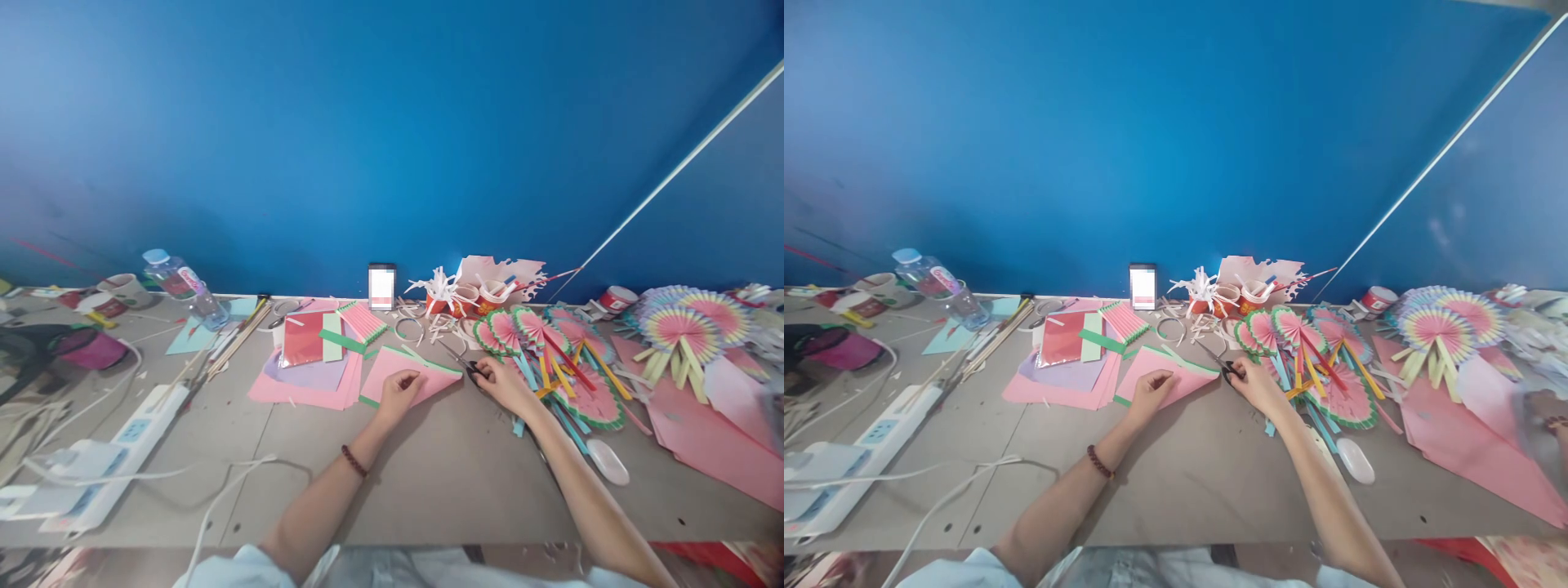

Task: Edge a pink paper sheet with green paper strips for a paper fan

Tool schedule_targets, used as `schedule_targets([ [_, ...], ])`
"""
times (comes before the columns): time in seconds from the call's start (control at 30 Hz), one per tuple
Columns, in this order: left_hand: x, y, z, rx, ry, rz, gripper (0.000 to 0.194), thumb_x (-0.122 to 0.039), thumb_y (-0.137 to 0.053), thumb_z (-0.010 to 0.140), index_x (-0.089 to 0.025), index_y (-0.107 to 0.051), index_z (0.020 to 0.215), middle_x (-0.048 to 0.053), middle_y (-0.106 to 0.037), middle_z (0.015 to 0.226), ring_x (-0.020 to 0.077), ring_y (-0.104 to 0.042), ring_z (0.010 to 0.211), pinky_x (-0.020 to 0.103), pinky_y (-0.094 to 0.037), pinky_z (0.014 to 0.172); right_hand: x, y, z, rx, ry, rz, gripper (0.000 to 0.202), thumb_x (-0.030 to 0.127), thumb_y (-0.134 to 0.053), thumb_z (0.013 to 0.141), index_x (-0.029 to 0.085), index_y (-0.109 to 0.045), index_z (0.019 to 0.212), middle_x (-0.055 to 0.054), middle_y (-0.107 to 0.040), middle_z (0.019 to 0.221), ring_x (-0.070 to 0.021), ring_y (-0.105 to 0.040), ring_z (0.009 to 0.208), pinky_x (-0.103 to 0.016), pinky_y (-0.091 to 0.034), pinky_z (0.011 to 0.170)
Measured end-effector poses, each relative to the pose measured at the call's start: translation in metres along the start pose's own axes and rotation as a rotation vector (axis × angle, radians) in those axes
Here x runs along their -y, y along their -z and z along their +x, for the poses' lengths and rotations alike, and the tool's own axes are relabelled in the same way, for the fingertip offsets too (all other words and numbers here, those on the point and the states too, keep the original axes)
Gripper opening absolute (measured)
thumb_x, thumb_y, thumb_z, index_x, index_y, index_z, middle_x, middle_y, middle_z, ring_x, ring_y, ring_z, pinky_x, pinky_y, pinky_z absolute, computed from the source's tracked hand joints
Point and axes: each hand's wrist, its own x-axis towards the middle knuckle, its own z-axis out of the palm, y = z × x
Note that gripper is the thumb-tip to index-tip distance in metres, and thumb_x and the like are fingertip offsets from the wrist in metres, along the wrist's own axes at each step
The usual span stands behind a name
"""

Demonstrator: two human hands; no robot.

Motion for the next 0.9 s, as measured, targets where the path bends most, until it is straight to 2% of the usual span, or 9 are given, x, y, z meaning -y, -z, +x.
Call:
schedule_targets([
  [0.07, -0.001, 0.000, -0.001, 0.016, -0.016, 0.016, 0.031, -0.044, -0.060, 0.076, -0.015, -0.064, 0.064, 0.002, -0.057, 0.062, 0.0136, -0.048, 0.061, 0.025, -0.038, 0.056, 0.000, -0.001, -0.006, 0.023, -0.037, 0.171, 0.022, 0.038, -0.055, 0.076, 0.021, -0.054, 0.090, -0.003, -0.065, 0.079, -0.0163, -0.058, 0.061, -0.028, -0.044, 0.056],
  [0.17, -0.003, 0.002, -0.002, 0.041, -0.017, 0.022, 0.031, -0.043, -0.059, 0.077, -0.015, -0.064, 0.064, 0.001, -0.057, 0.061, 0.0131, -0.048, 0.062, 0.024, -0.038, 0.057, 0.007, 0.000, -0.015, 0.143, -0.059, 0.361, 0.030, 0.042, -0.062, 0.072, 0.020, -0.055, 0.090, -0.001, -0.062, 0.078, -0.0153, -0.058, 0.064, -0.025, -0.043, 0.055],
  [0.43, -0.008, 0.002, -0.004, 0.052, -0.042, -0.034, 0.035, -0.045, -0.062, 0.075, -0.014, -0.056, 0.058, 0.000, -0.053, 0.059, 0.0109, -0.046, 0.059, 0.024, -0.037, 0.058, 0.019, 0.003, -0.024, 0.388, -0.037, 0.448, 0.031, 0.045, -0.064, 0.073, 0.019, -0.054, 0.086, -0.001, -0.063, 0.078, -0.0157, -0.060, 0.076, -0.027, -0.045, 0.071],
  [0.9, -0.005, 0.002, -0.004, 0.069, -0.050, 0.022, 0.036, -0.048, -0.060, 0.077, -0.014, -0.059, 0.064, 0.002, -0.056, 0.063, 0.0125, -0.047, 0.061, 0.025, -0.037, 0.058, 0.023, 0.004, -0.021, 0.447, -0.042, 0.475, 0.026, 0.042, -0.064, 0.073, 0.018, -0.058, 0.083, -0.001, -0.065, 0.077, -0.0143, -0.060, 0.071, -0.025, -0.044, 0.064],
])
